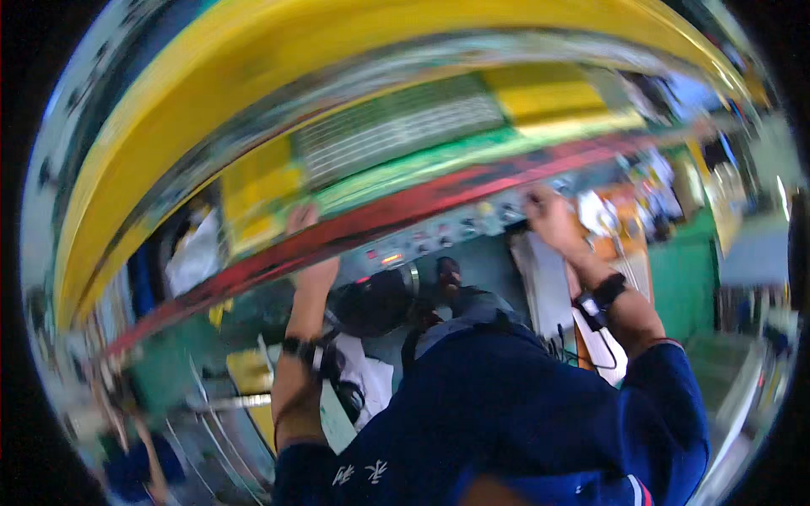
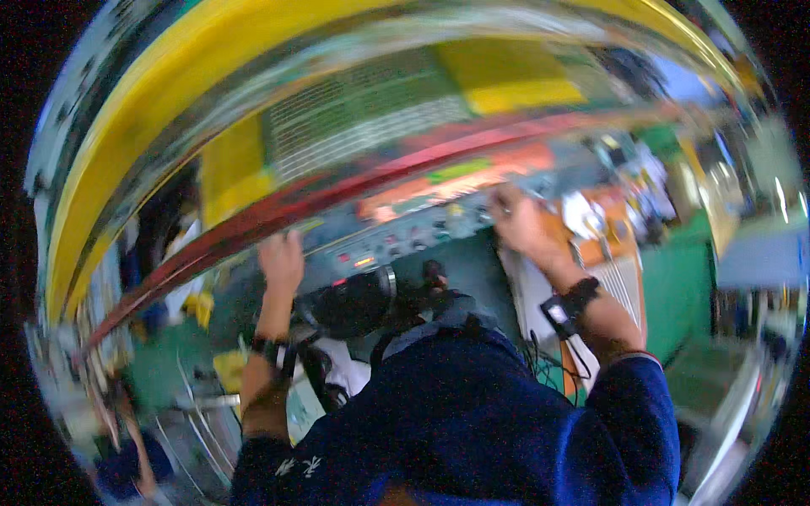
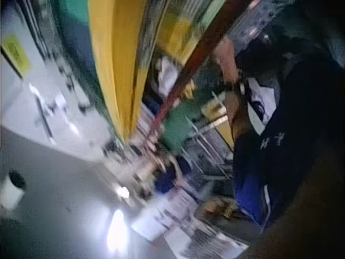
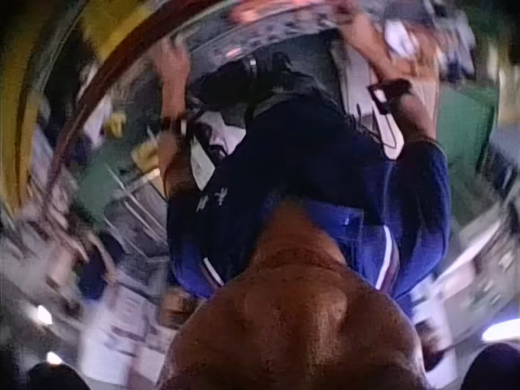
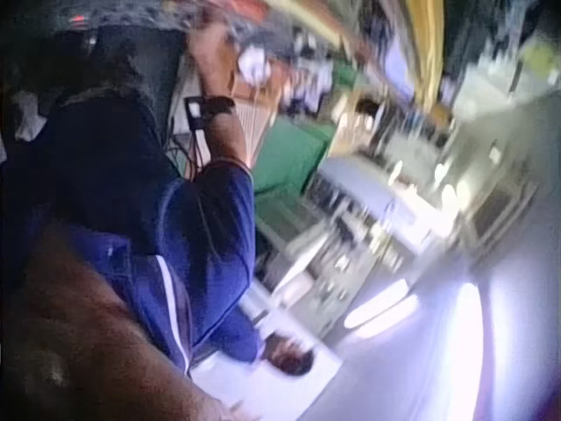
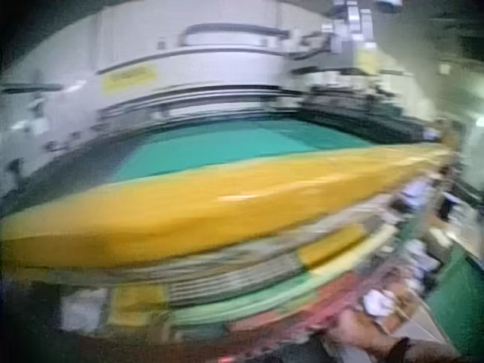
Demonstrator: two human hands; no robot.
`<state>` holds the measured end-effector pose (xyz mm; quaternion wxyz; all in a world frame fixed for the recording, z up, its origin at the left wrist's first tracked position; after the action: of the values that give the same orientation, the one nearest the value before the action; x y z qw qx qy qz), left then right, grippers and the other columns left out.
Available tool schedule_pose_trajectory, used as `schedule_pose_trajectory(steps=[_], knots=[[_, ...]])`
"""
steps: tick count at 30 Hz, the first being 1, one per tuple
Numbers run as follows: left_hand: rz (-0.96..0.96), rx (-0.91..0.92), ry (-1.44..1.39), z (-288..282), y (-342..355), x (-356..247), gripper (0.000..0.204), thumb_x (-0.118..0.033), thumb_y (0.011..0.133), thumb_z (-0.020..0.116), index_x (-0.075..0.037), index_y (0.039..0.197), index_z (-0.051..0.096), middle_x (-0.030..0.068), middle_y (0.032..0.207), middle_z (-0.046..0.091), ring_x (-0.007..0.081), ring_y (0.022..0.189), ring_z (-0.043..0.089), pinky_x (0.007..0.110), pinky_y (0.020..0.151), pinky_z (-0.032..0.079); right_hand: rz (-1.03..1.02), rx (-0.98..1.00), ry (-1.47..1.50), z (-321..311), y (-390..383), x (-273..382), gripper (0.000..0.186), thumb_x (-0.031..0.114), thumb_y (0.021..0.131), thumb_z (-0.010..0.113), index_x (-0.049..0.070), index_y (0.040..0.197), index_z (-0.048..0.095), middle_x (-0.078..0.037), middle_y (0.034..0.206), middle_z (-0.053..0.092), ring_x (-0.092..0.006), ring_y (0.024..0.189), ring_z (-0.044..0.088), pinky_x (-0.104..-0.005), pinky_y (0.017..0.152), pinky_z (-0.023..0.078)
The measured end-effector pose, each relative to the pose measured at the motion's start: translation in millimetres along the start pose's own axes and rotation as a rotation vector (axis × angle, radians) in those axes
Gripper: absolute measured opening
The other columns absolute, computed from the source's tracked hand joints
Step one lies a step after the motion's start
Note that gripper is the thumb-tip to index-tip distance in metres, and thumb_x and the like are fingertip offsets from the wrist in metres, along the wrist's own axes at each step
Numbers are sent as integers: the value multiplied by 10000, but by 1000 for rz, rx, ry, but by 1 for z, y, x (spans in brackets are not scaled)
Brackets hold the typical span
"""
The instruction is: The recorder loads a board into an industrial screen printing machine, operates the press, and removes the printed workpiece.
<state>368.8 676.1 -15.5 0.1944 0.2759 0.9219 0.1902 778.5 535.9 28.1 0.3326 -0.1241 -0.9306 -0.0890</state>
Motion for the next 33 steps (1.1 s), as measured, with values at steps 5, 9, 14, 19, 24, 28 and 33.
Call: schedule_pose_trajectory(steps=[5,9,14,19,24,28,33], knots=[[51,71,-517,-13,-67,-94,368,-107,903,501,40,1238,549,247,1236,576,426,1115,543,497,1001,393,-34,73,78,16,-100,-38,159,98,830,623,14,965,640,-199,898,644,-374,848,628,-445,763,502],[-30,476,-795,49,-116,-158,294,-140,919,544,13,1165,592,208,1132,622,379,1050,594,433,924,463,169,192,38,21,-159,-92,173,132,825,622,17,953,643,-201,899,655,-383,858,629,-452,763,501],[19,759,-782,101,-149,-198,295,-169,904,595,3,1144,602,196,1090,643,373,1002,621,426,870,495,380,240,36,13,-213,-150,217,174,839,653,22,994,667,-184,870,680,-345,827,663,-411,777,527],[29,978,-670,152,-158,-233,323,-221,882,617,-19,1134,629,188,1031,684,375,954,649,425,854,506,489,155,54,-24,-266,-207,250,211,837,659,17,993,674,-189,883,692,-344,822,674,-413,772,529],[26,1156,-555,225,-160,-300,384,-278,882,616,-20,1167,626,187,1059,691,350,987,659,415,863,513,866,-50,73,-66,-364,-321,330,271,807,665,17,1016,696,-211,963,696,-382,915,666,-428,824,524],[63,1273,-599,291,-166,-383,433,-294,878,621,-21,1215,613,204,1099,681,329,1049,653,397,909,506,1120,-456,-192,-111,-466,-394,430,285,821,625,-58,1079,646,-309,1030,642,-451,997,619,-466,875,502],[101,1304,-547,338,-157,-494,452,-314,864,624,16,1173,627,229,1108,670,357,1048,647,400,909,503,1530,-492,-20,-118,-563,-440,512,321,811,640,-94,1109,611,-317,1031,644,-450,994,619,-451,871,499]])
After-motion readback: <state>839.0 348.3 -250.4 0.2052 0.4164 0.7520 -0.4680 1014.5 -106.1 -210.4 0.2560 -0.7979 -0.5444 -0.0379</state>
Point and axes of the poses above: each hand's wrist, its own y-axis towards the middle knuckle, its own z-axis out of the palm, x = y × z, the point moved 2 cm from there along y, towards the middle knuckle
